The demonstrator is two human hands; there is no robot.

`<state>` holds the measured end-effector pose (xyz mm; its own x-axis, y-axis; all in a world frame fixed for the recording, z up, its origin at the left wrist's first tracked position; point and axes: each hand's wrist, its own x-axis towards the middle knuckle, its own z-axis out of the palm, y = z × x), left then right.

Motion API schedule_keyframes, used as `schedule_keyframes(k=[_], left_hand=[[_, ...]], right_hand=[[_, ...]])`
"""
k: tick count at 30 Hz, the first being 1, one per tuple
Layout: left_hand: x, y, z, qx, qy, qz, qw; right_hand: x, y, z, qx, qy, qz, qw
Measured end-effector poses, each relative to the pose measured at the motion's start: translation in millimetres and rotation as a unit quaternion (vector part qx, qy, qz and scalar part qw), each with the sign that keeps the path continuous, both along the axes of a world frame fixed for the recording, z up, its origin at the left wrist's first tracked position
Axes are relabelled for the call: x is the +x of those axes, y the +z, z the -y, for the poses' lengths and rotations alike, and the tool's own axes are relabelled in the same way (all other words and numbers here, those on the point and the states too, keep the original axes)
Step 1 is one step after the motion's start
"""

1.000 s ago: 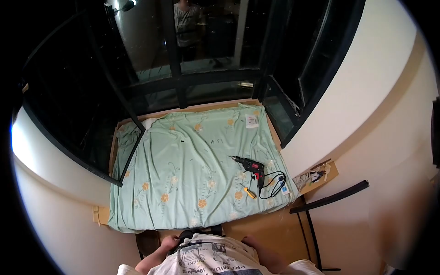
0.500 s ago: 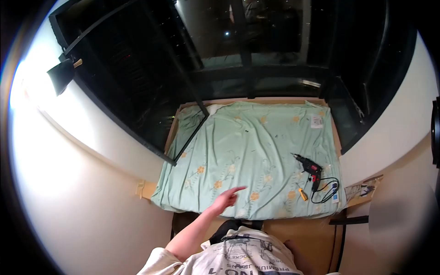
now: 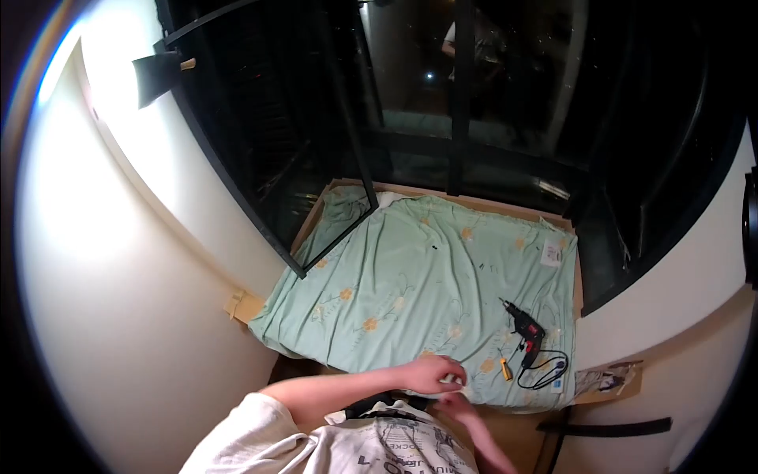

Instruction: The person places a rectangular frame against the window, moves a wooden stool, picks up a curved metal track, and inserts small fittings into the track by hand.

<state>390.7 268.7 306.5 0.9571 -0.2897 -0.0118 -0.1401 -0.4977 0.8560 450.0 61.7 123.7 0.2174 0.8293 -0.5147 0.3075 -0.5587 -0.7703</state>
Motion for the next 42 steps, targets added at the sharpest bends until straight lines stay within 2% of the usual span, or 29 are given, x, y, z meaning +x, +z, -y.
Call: schedule_keyframes(k=[2, 3, 4, 5, 6, 7, 8, 9, 11, 14, 16, 18, 20, 22, 23, 24, 26, 27, 29, 30, 32, 34, 37, 38, 40, 41, 42], left_hand=[[20, 48, 27, -0.016, -0.079, 0.09, 0.993], [29, 71, 42, -0.044, -0.113, 0.125, 0.985], [36, 89, 58, -0.073, -0.148, 0.159, 0.973], [42, 96, 75, -0.075, -0.148, 0.164, 0.972], [46, 101, 93, -0.08, -0.174, 0.159, 0.968], [49, 100, 107, -0.086, -0.202, 0.152, 0.964], [50, 94, 119, -0.083, -0.206, 0.153, 0.963], [49, 82, 134, -0.127, -0.197, 0.121, 0.965], [43, 56, 153, -0.21, -0.183, 0.085, 0.957], [41, 41, 140, -0.254, -0.184, 0.053, 0.948], [39, 47, 126, -0.228, -0.173, 0.039, 0.957], [39, 53, 109, -0.132, -0.17, 0.034, 0.976], [37, 67, 91, -0.127, -0.191, 0.007, 0.973], [33, 78, 80, 0.023, -0.181, -0.008, 0.983], [30, 83, 80, 0.027, -0.169, -0.009, 0.985], [30, 79, 85, 0.023, -0.172, -0.013, 0.985], [28, 72, 94, -0.143, -0.095, 0.088, 0.981], [27, 70, 95, -0.146, -0.1, 0.083, 0.981], [26, 66, 91, -0.153, -0.118, 0.005, 0.981], [29, 69, 85, -0.154, -0.12, 0.005, 0.981], [40, 78, 65, -0.143, -0.203, -0.082, 0.965], [45, 82, 48, -0.108, -0.231, -0.104, 0.961], [53, 85, 32, -0.061, -0.29, -0.246, 0.923], [53, 84, 37, -0.062, -0.296, -0.246, 0.921], [50, 79, 52, -0.092, -0.224, -0.011, 0.97], [47, 89, 66, -0.196, -0.197, -0.019, 0.96], [46, 82, 75, -0.198, -0.203, -0.02, 0.959]], right_hand=[[-21, 93, -74, 0.091, 0.195, 0.002, 0.977], [-40, 136, -98, 0.123, 0.251, 0.018, 0.96], [-63, 164, -114, 0.171, 0.282, -0.046, 0.943], [-82, 209, -135, 0.181, 0.371, -0.07, 0.908], [-94, 265, -146, 0.226, 0.43, -0.056, 0.872], [-100, 299, -153, 0.251, 0.466, -0.069, 0.846], [-106, 313, -155, 0.263, 0.479, -0.089, 0.833], [-109, 320, -156, 0.267, 0.483, -0.109, 0.827], [-109, 310, -156, 0.248, 0.472, -0.147, 0.833], [-105, 278, -152, 0.21, 0.434, -0.199, 0.853], [-107, 265, -150, 0.193, 0.414, -0.237, 0.858], [-108, 256, -150, 0.178, 0.397, -0.267, 0.86], [-108, 250, -150, 0.167, 0.383, -0.292, 0.86], [-109, 245, -150, 0.16, 0.372, -0.318, 0.857], [-110, 243, -151, 0.156, 0.369, -0.33, 0.855], [-113, 240, -151, 0.153, 0.365, -0.342, 0.852], [-116, 238, -152, 0.15, 0.359, -0.364, 0.847], [-117, 237, -153, 0.149, 0.355, -0.371, 0.845], [-118, 236, -154, 0.147, 0.35, -0.387, 0.84], [-120, 235, -154, 0.146, 0.348, -0.394, 0.838], [-126, 234, -154, 0.143, 0.348, -0.409, 0.832], [-129, 234, -156, 0.146, 0.343, -0.421, 0.827], [-130, 233, -158, 0.147, 0.332, -0.441, 0.821], [-129, 234, -160, 0.146, 0.329, -0.446, 0.819], [-128, 232, -159, 0.147, 0.327, -0.443, 0.822], [-127, 233, -158, 0.146, 0.325, -0.438, 0.826], [-126, 233, -157, 0.147, 0.324, -0.432, 0.829]])
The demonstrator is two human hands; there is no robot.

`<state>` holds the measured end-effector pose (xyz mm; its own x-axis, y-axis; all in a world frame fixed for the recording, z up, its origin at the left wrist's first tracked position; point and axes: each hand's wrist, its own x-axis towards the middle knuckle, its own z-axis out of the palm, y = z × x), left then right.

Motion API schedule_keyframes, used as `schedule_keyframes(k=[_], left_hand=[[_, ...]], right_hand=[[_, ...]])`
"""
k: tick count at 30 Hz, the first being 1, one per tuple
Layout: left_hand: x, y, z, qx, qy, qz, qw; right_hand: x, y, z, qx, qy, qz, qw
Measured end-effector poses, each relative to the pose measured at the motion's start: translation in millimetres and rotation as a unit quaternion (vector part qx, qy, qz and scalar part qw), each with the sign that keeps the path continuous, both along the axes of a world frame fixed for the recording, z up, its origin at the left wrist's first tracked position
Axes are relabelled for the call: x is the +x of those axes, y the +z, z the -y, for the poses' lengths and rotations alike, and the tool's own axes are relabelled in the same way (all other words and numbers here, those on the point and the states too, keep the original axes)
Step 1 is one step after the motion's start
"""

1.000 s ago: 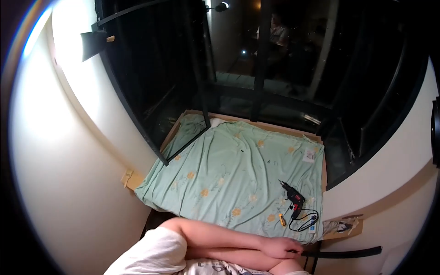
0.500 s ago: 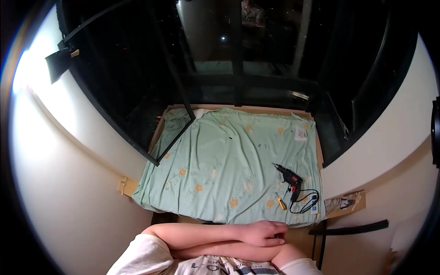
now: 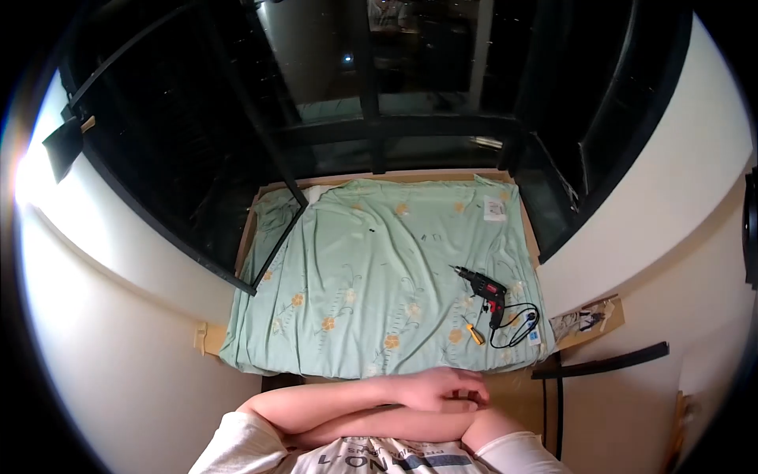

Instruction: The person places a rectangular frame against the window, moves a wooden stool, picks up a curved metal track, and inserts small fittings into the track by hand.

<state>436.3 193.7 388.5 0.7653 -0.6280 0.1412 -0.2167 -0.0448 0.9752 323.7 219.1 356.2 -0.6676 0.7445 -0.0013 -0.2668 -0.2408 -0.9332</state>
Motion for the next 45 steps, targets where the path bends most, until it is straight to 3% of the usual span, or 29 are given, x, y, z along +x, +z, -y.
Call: schedule_keyframes(k=[2, 6, 12, 14, 15, 17, 20, 22, 25, 27, 29, 30, 32, 33, 42, 45], left_hand=[[0, -1, 14, -0.012, 0.015, 0.096, 0.995], [1, 12, -9, 0.069, -0.07, -0.056, 0.994], [8, 34, -17, 0.186, -0.097, -0.075, 0.975], [6, 22, -10, 0.207, -0.07, 0.039, 0.975], [4, 16, -2, 0.206, -0.074, 0.04, 0.975], [1, 5, 16, 0.024, 0.008, 0.046, 0.999], [5, 2, 13, 0.057, -0.068, -0.031, 0.996], [5, 9, 5, 0.048, -0.064, -0.038, 0.996], [6, 19, -8, 0.136, -0.093, -0.107, 0.981], [11, 25, -17, 0.199, -0.15, -0.116, 0.962], [13, 33, -19, 0.302, -0.196, -0.109, 0.927], [10, 29, -15, 0.303, -0.198, -0.106, 0.926], [0, 17, 4, 0.087, -0.014, -0.013, 0.996], [-1, 17, 15, 0.078, -0.007, -0.037, 0.996], [-1, 13, -1, 0.133, -0.102, -0.079, 0.983], [5, 27, -11, 0.279, -0.19, -0.116, 0.934]], right_hand=[[4, 1, 2, 0.001, -0.006, 0.008, 1.0], [5, 0, 2, 0.001, -0.014, 0.01, 1.0], [8, 2, 5, 0.007, -0.031, 0.017, 0.999], [9, 3, 7, 0.006, -0.032, 0.022, 0.999], [10, 4, 8, 0.005, -0.033, 0.026, 0.999], [11, 6, 10, 0.008, -0.033, 0.034, 0.999], [13, 10, 12, 0.015, -0.028, 0.052, 0.998], [14, 16, 15, 0.017, -0.019, 0.065, 0.998], [26, 32, 24, 0.007, 0.0, 0.098, 0.995], [7, 22, 31, 0.006, -0.096, 0.176, 0.98], [10, 12, 30, 0.019, -0.092, 0.147, 0.985], [11, 7, 27, 0.024, -0.082, 0.121, 0.989], [10, -2, 25, 0.029, -0.078, 0.095, 0.992], [8, -6, 25, 0.031, -0.078, 0.086, 0.993], [-24, -64, 12, 0.056, -0.086, 0.056, 0.993], [-38, -94, 9, 0.066, -0.105, 0.048, 0.991]])
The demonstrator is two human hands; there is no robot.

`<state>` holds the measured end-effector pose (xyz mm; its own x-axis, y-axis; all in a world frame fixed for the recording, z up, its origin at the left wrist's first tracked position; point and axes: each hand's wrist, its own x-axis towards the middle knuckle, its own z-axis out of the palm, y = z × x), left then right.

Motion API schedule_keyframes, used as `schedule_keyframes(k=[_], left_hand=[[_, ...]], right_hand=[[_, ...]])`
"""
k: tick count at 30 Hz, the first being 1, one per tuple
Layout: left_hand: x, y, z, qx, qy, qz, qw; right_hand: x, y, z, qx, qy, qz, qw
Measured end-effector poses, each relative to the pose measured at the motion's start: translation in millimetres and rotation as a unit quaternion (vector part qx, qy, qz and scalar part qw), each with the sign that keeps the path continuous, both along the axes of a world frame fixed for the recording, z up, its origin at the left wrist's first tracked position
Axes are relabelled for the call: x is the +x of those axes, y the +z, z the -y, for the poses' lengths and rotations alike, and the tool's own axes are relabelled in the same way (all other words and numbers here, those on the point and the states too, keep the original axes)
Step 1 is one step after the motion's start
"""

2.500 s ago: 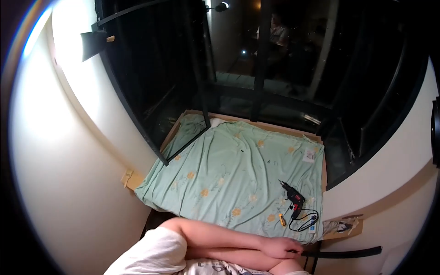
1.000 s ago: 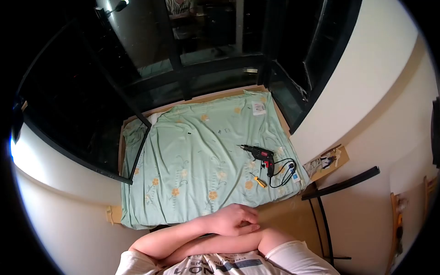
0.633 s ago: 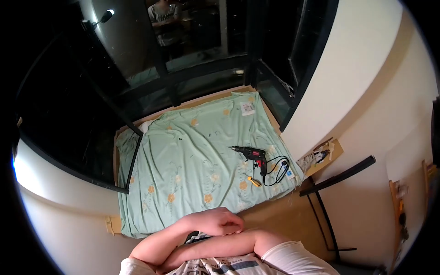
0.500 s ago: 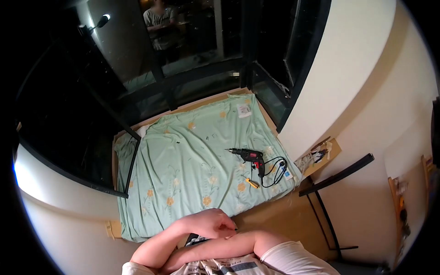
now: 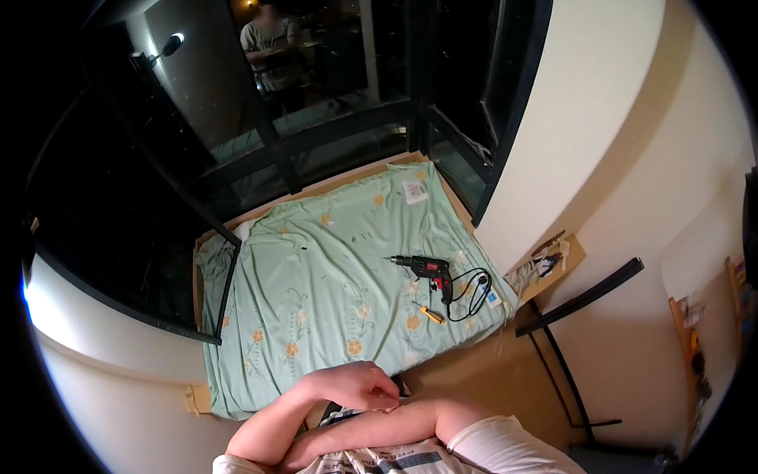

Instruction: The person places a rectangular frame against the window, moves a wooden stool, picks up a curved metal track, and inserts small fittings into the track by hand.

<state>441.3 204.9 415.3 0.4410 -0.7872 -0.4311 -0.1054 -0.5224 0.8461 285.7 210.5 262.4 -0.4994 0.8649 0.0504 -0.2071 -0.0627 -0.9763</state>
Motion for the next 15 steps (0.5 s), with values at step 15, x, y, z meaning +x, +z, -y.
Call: schedule_keyframes(k=[15], left_hand=[[1, -2, 10, -0.074, 0.003, -0.039, 0.996]], right_hand=[[-8, 5, -3, -0.016, 0.023, 0.024, 0.999]])
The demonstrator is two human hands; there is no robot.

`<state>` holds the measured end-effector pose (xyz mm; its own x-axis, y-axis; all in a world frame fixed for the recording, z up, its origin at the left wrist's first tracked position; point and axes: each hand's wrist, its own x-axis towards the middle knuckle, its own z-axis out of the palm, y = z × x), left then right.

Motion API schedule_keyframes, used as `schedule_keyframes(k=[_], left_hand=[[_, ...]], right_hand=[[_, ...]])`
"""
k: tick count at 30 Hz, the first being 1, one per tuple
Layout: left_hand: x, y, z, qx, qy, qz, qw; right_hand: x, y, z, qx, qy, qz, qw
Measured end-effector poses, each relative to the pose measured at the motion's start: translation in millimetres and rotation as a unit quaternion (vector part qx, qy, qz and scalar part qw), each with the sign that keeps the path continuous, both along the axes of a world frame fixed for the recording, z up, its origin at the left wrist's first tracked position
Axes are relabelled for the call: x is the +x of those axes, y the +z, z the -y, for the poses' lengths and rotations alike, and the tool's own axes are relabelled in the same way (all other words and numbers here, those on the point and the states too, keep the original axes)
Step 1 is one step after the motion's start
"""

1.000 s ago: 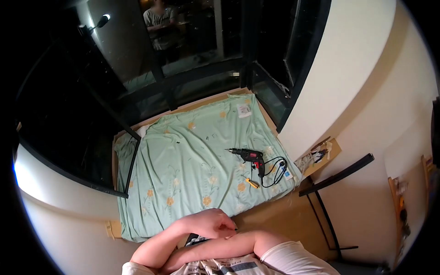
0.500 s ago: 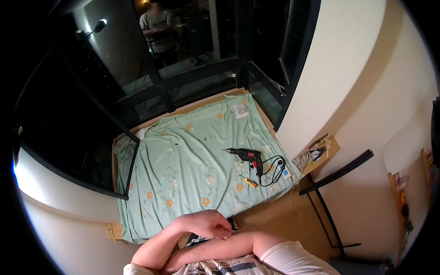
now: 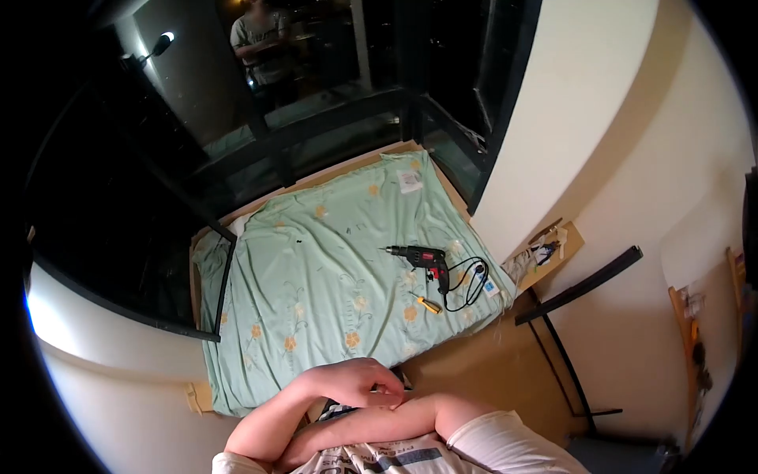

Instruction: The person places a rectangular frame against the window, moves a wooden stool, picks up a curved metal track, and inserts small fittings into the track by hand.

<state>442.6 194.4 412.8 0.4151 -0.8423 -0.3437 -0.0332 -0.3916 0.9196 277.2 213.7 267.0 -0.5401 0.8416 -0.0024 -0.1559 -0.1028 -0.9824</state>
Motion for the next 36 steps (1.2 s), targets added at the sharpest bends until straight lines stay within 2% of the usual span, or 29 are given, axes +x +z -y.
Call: schedule_keyframes(k=[2, 4, 5, 10, 12, 16, 18, 19, 20, 22, 24, 27, 29, 30, 33, 34, 36], left_hand=[[4, 8, 6, 0.028, -0.037, 0.031, 0.998], [-1, 2, 29, -0.124, 0.133, 0.113, 0.977], [-4, -6, 42, -0.141, 0.138, 0.14, 0.97], [6, -13, 51, -0.128, 0.034, 0.136, 0.982], [10, 15, 43, -0.036, 0.036, -0.024, 0.998], [18, 2, 19, 0.005, -0.029, -0.065, 0.997], [17, -13, 13, -0.042, 0.022, -0.062, 0.997], [18, -21, 23, -0.081, 0.041, -0.002, 0.996], [10, -21, 41, -0.078, 0.111, -0.02, 0.991], [-3, -37, 59, -0.079, 0.152, -0.207, 0.963], [-5, -63, 56, -0.116, 0.113, -0.183, 0.97], [0, -61, 42, -0.118, 0.096, -0.209, 0.966], [7, -42, 27, -0.034, 0.052, -0.254, 0.965], [10, -39, 20, -0.032, 0.05, -0.254, 0.965], [22, -38, -4, 0.057, -0.048, -0.266, 0.961], [21, -41, -2, 0.057, -0.05, -0.265, 0.961], [15, -43, 6, 0.02, 0.036, -0.198, 0.979]], right_hand=[[6, 5, 3, 0.004, -0.008, 0.0, 1.0], [12, 10, 5, 0.01, -0.02, 0.003, 1.0], [17, 11, 6, 0.013, -0.029, 0.007, 0.999], [36, 21, 10, 0.031, -0.07, 0.029, 0.997], [43, 22, 12, 0.033, -0.092, 0.032, 0.995], [51, 28, 13, 0.043, -0.118, 0.045, 0.991], [55, 31, 16, 0.046, -0.126, 0.052, 0.99], [56, 30, 17, 0.045, -0.131, 0.053, 0.989], [58, 31, 18, 0.047, -0.135, 0.055, 0.988], [59, 32, 19, 0.047, -0.144, 0.057, 0.987], [57, 34, 17, 0.051, -0.144, 0.059, 0.987], [57, 35, 15, 0.057, -0.149, 0.058, 0.986], [57, 37, 14, 0.063, -0.155, 0.059, 0.984], [57, 38, 13, 0.063, -0.156, 0.06, 0.984], [58, 41, 13, 0.067, -0.16, 0.064, 0.983], [60, 41, 14, 0.067, -0.161, 0.065, 0.983], [61, 41, 14, 0.066, -0.162, 0.068, 0.982]])
